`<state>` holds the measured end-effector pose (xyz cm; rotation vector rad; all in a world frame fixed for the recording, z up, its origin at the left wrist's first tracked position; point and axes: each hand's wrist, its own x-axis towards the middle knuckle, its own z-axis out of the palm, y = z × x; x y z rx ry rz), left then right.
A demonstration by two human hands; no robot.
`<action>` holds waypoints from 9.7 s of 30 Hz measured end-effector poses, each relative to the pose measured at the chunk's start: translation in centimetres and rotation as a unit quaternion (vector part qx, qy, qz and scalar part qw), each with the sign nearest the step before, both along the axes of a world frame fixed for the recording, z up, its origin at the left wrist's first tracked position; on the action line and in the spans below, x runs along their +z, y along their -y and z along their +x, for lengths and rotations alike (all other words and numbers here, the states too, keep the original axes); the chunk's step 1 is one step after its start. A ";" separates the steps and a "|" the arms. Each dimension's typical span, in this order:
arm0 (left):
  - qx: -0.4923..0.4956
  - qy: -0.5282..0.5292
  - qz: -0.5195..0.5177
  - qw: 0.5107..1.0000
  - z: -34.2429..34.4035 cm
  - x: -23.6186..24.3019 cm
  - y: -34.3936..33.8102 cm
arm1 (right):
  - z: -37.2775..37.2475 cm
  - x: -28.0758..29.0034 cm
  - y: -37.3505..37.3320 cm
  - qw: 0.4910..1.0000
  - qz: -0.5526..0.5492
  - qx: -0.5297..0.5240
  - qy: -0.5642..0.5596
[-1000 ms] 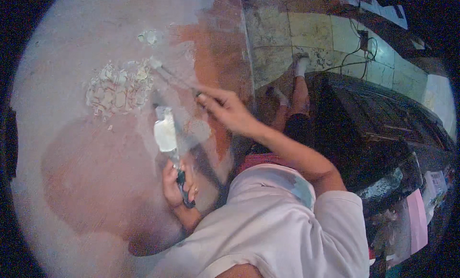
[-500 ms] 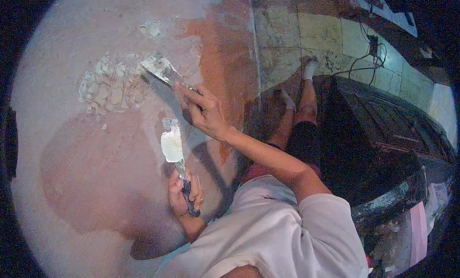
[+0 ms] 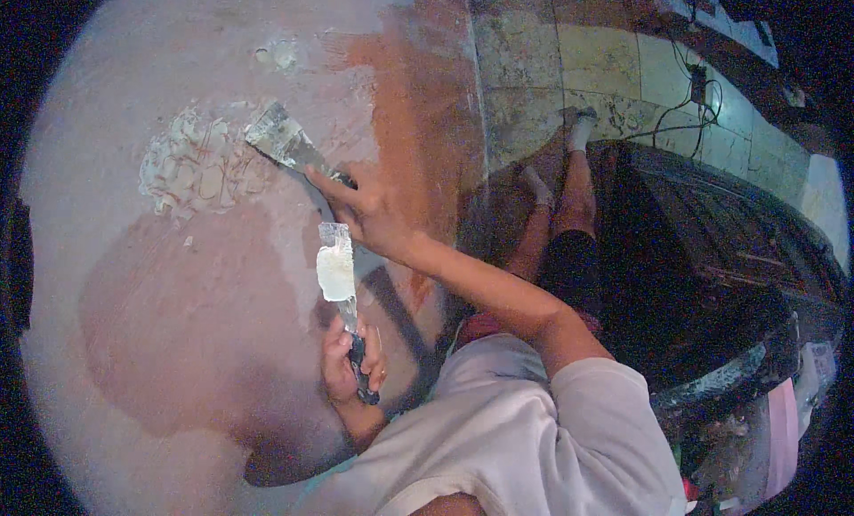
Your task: The person applies a white substance to a damaged area of a wall using two spatulas.
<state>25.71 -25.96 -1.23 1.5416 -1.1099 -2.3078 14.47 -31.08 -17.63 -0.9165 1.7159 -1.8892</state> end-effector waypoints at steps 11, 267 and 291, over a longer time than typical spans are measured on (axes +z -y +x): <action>-0.034 0.019 0.023 0.999 -1.0 -0.8 0.3 | -5.2 1.2 -4.8 0.988 0.024 0.144 0.055; -0.372 0.229 -0.105 0.893 4.5 -12.2 -4.6 | -8.1 7.6 -3.4 0.986 0.091 0.142 -0.017; -0.369 0.217 -0.150 0.891 5.1 -11.9 -4.2 | -7.9 9.0 -2.8 0.978 0.096 0.183 -0.006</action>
